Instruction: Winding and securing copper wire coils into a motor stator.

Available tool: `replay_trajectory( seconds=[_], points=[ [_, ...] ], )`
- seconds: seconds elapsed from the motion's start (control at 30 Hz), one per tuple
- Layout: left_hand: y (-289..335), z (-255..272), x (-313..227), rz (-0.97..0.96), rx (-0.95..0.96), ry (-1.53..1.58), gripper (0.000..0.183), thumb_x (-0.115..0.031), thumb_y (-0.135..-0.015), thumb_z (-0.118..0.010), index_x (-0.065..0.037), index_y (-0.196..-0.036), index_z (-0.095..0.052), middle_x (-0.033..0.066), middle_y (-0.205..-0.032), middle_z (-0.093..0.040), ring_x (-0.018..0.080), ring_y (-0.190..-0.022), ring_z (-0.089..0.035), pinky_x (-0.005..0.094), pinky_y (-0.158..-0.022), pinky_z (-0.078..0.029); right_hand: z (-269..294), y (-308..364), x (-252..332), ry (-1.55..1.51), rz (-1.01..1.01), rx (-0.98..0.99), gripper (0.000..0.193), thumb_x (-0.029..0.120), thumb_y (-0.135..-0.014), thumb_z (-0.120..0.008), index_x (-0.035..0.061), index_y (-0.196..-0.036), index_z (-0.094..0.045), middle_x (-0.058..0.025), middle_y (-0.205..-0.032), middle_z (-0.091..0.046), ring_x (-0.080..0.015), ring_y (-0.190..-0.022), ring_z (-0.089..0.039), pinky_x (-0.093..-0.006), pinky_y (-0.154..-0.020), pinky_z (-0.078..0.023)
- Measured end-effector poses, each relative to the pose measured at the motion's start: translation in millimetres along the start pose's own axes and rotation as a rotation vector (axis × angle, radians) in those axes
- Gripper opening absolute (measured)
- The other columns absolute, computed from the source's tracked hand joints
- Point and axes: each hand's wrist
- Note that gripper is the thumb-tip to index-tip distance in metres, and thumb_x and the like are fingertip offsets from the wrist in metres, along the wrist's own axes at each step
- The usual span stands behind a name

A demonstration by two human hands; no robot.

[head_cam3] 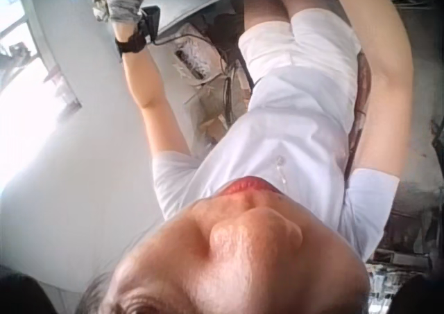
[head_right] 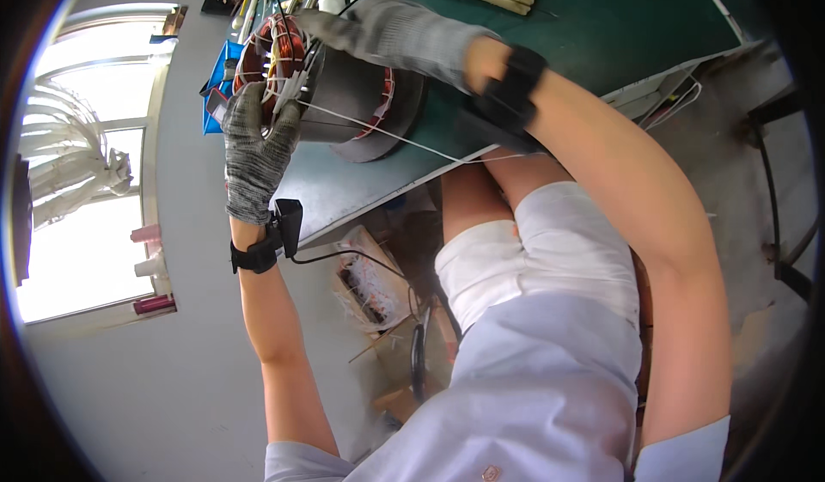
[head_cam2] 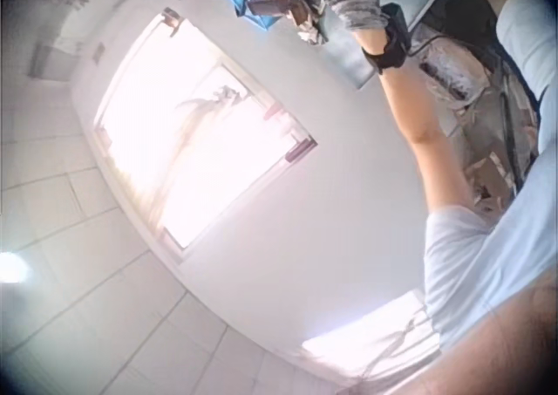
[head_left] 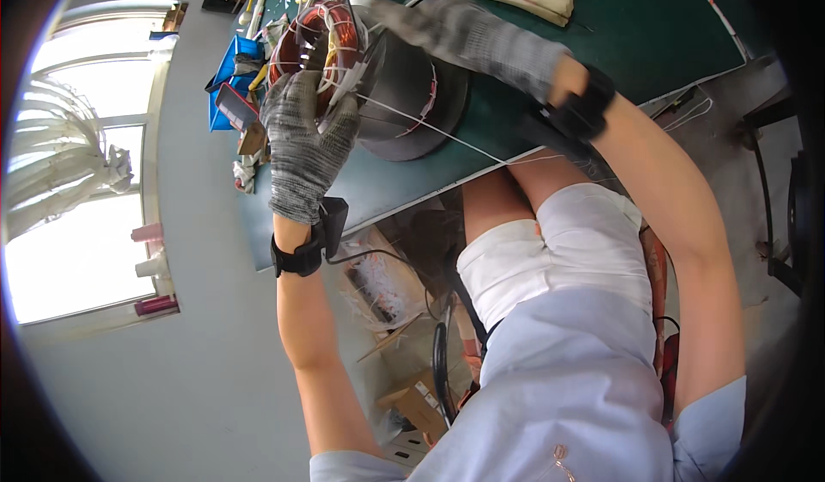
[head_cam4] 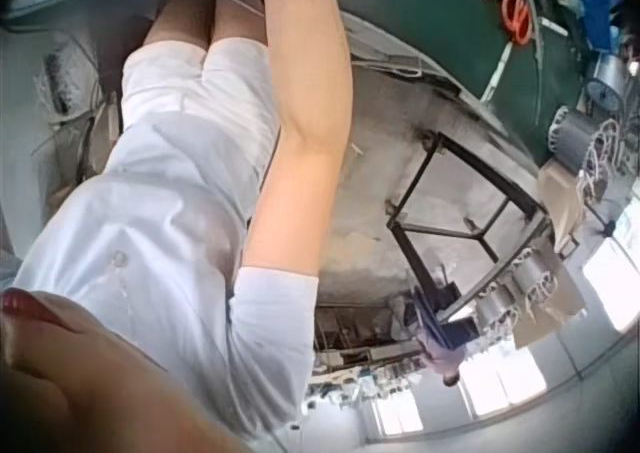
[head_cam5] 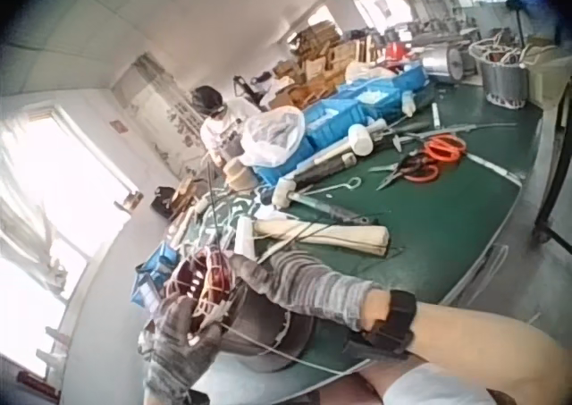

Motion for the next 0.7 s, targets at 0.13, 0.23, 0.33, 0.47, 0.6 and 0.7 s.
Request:
replay_trajectory(
  seconds=[0.13, 0.23, 0.33, 0.47, 0.6, 0.7],
  points=[
    [8, 16, 7, 0.061, 0.059, 0.145, 0.028, -0.016, -0.077, -0.06, -0.001, -0.101, -0.055, 0.0147, -0.09, -0.055, 0.03, -0.085, -0.053, 0.0401, -0.078, -0.042, -7, -57, -16, -1.283, -0.193, 0.308, 0.038, 0.026, -0.089, -0.048, 0.0047, -0.12, -0.041, -0.0178, -0.094, -0.059, -0.023, -0.084, -0.058, -0.0335, -0.074, -0.044],
    [2, 12, -7, 0.111, 0.123, 0.071, 0.034, -0.016, -0.084, -0.058, 0.001, -0.112, -0.049, 0.0127, -0.097, -0.053, 0.0203, -0.085, -0.055, 0.0317, -0.074, -0.047, -8, -32, -19, -0.977, -0.139, -0.049, 0.029, 0.025, -0.083, -0.055, 0.0038, -0.102, -0.053, -0.0149, -0.089, -0.057, -0.0244, -0.084, -0.054, -0.0356, -0.08, -0.042],
    [4, 9, -12, 0.025, 0.049, -0.041, 0.035, -0.014, -0.084, -0.058, 0.001, -0.115, -0.048, 0.0141, -0.098, -0.054, 0.0222, -0.087, -0.055, 0.0332, -0.075, -0.047, 41, -9, -19, -1.877, -0.837, 0.35, 0.042, 0.031, -0.08, -0.066, 0.0067, -0.112, -0.053, -0.0115, -0.099, -0.059, -0.0186, -0.078, -0.06, -0.031, -0.071, -0.05],
    [7, 10, -5, 0.019, 0.034, -0.027, 0.037, -0.012, -0.081, -0.056, 0.0, -0.115, -0.049, 0.0163, -0.1, -0.054, 0.0286, -0.091, -0.053, 0.0383, -0.082, -0.043, 63, -2, 6, -1.792, -1.043, 0.267, 0.04, 0.021, -0.087, -0.057, 0.0071, -0.124, -0.047, -0.0051, -0.099, -0.055, -0.0135, -0.09, -0.054, -0.0258, -0.08, -0.046],
    [7, 11, 1, -0.082, -0.016, -0.081, 0.039, -0.013, -0.078, -0.056, -0.001, -0.115, -0.051, 0.0144, -0.096, -0.055, 0.03, -0.092, -0.05, 0.0433, -0.084, -0.04, 51, 0, 13, -1.889, -1.103, 0.287, 0.044, 0.022, -0.088, -0.056, 0.0056, -0.127, -0.042, -0.0057, -0.1, -0.054, -0.0088, -0.083, -0.054, -0.0231, -0.074, -0.048],
    [9, 12, -7, -0.01, -0.003, -0.007, 0.038, -0.011, -0.079, -0.055, -0.001, -0.115, -0.051, 0.0137, -0.097, -0.054, 0.0285, -0.091, -0.05, 0.0416, -0.084, -0.041, 55, 8, 16, -1.91, -1.094, 0.19, 0.039, 0.021, -0.088, -0.056, 0.005, -0.122, -0.047, -0.0041, -0.095, -0.056, -0.0095, -0.081, -0.055, -0.0236, -0.072, -0.048]
  ],
)
Point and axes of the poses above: each hand's wrist, its own y-axis away from the middle knuckle, its own z-axis out of the back of the hand, x = y × z
